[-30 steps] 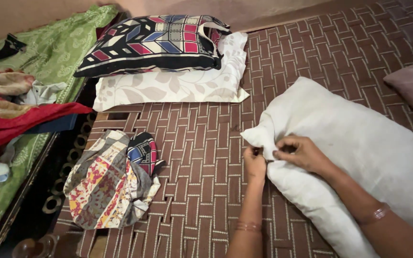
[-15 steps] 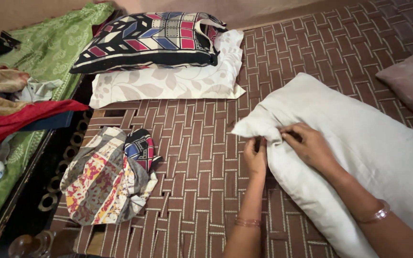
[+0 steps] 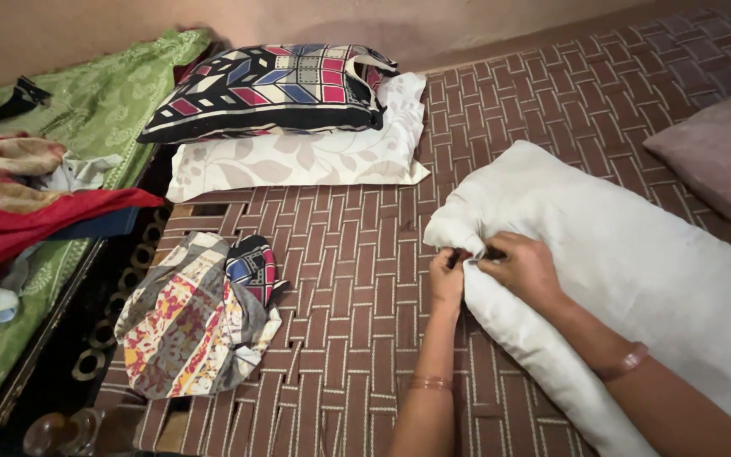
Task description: The person is stuffing a white pillowcase with filling material by hand. They repeatedly gather the open end of the pillowcase, insert their hand to pull in more filling, and then smooth the surface to distribute the contents evenly. The task is performed on a woven bed mat with other bedding items nearby.
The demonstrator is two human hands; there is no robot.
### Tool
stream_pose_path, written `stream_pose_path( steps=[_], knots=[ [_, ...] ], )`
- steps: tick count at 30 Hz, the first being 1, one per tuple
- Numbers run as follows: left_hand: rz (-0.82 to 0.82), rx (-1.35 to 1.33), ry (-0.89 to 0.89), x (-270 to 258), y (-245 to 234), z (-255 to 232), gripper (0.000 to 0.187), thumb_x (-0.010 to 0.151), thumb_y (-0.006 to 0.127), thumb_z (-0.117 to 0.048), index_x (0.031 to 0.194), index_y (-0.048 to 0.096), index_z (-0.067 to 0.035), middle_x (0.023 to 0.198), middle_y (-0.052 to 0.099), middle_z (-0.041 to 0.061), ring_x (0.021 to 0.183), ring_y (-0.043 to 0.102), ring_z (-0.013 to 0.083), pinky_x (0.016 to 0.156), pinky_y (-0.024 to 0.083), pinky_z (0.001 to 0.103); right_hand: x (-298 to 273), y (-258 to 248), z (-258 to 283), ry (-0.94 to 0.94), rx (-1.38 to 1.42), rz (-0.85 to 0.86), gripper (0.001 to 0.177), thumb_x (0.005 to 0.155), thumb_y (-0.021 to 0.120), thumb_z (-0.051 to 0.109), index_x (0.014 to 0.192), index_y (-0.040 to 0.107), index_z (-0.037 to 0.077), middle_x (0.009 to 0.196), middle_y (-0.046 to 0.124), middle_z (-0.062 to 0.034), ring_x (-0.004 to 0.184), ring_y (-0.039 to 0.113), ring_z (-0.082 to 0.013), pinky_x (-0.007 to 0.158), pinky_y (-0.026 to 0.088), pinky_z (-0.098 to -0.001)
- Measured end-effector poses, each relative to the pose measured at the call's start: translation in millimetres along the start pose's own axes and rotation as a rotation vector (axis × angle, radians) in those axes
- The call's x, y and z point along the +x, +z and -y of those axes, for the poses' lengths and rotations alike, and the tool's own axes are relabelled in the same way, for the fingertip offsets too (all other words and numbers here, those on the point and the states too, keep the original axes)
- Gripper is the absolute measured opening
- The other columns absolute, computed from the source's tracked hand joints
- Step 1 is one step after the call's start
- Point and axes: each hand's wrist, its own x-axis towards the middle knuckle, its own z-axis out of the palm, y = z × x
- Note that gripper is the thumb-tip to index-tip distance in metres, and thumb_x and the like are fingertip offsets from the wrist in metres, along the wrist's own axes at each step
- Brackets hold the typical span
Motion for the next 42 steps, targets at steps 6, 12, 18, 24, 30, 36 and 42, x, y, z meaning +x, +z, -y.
stream_pose_path(
  steps=[6, 12, 18, 24, 30, 36, 42],
  knots=[
    [0.052, -0.031, 0.072, -11.1, 10.1, -27.4, 0.007, 0.098, 0.068, 0.001, 0.092, 0.066, 0.001, 0.083, 0.065, -0.001, 0.076, 0.055, 0.0073, 0.068, 0.045, 0.025, 3.8, -6.5, 7.9, -0.053, -0.018, -0.163, 0.027, 0.074, 0.083, 0.015, 0.095, 0.074, 0.002, 0.089, 0.072, -0.0135, 0.079, 0.069, -0.0306, 0.072, 0.054, -0.0392],
    [0.173, -0.072, 0.022, -36.4, 20.2, -76.7, 0.009, 0.097, 0.065, -0.005, 0.105, 0.069, -0.003, 0.092, 0.068, -0.004, 0.083, 0.057, 0.0052, 0.076, 0.046, 0.022, 9.7, -7.3, -3.6, -0.041, 0.037, -0.349, 0.025, 0.08, 0.082, 0.012, 0.102, 0.075, 0.003, 0.103, 0.073, -0.015, 0.083, 0.072, -0.0287, 0.075, 0.056, -0.0364],
    [0.174, -0.355, 0.003, -34.1, 0.4, -56.7, 0.01, 0.1, 0.066, -0.003, 0.107, 0.068, 0.004, 0.101, 0.069, 0.002, 0.093, 0.063, 0.0119, 0.085, 0.048, 0.027, 10.6, -10.0, -4.9, 0.052, -0.116, -0.31, 0.022, 0.078, 0.082, 0.008, 0.098, 0.074, 0.003, 0.099, 0.075, -0.0136, 0.089, 0.071, -0.0272, 0.079, 0.056, -0.0356],
    [-0.113, -0.026, -0.042, -21.9, -1.2, -33.4, 0.035, 0.088, 0.061, 0.002, 0.121, 0.066, -0.005, 0.114, 0.073, 0.0, 0.104, 0.067, 0.0118, 0.094, 0.05, 0.028, -1.4, -6.0, -8.3, 0.328, 0.439, -0.039, 0.026, 0.087, 0.077, 0.014, 0.108, 0.068, 0.002, 0.094, 0.075, -0.011, 0.084, 0.069, -0.0189, 0.076, 0.055, -0.03],
    [-0.016, -0.106, 0.044, -24.2, 9.2, -36.1, 0.032, 0.087, 0.069, 0.003, 0.119, 0.067, 0.002, 0.11, 0.072, 0.007, 0.099, 0.068, 0.0162, 0.088, 0.053, 0.031, -2.8, 11.5, -26.4, 0.151, 0.269, 0.049, 0.022, 0.086, 0.077, 0.012, 0.104, 0.072, 0.001, 0.096, 0.076, -0.0118, 0.084, 0.072, -0.0163, 0.078, 0.056, -0.0303],
    [0.06, -0.202, -0.006, -15.0, 10.5, -23.0, 0.019, 0.093, 0.065, 0.004, 0.111, 0.07, 0.004, 0.106, 0.074, 0.009, 0.096, 0.068, 0.0173, 0.087, 0.053, 0.032, 2.9, 6.6, -19.5, 0.222, 0.331, 0.125, 0.018, 0.089, 0.07, 0.012, 0.104, 0.07, 0.001, 0.093, 0.075, -0.0123, 0.082, 0.072, -0.025, 0.077, 0.056, -0.0336],
    [0.053, -0.205, 0.094, -20.7, 17.4, -28.9, 0.024, 0.09, 0.061, 0.006, 0.112, 0.07, 0.002, 0.105, 0.072, 0.005, 0.096, 0.065, 0.0139, 0.086, 0.05, 0.028, 5.9, -13.0, 11.2, 0.006, -0.057, -0.083, 0.03, 0.077, 0.075, 0.012, 0.104, 0.067, 0.0, 0.096, 0.068, -0.0194, 0.084, 0.064, -0.0397, 0.072, 0.05, -0.0465]
  ],
)
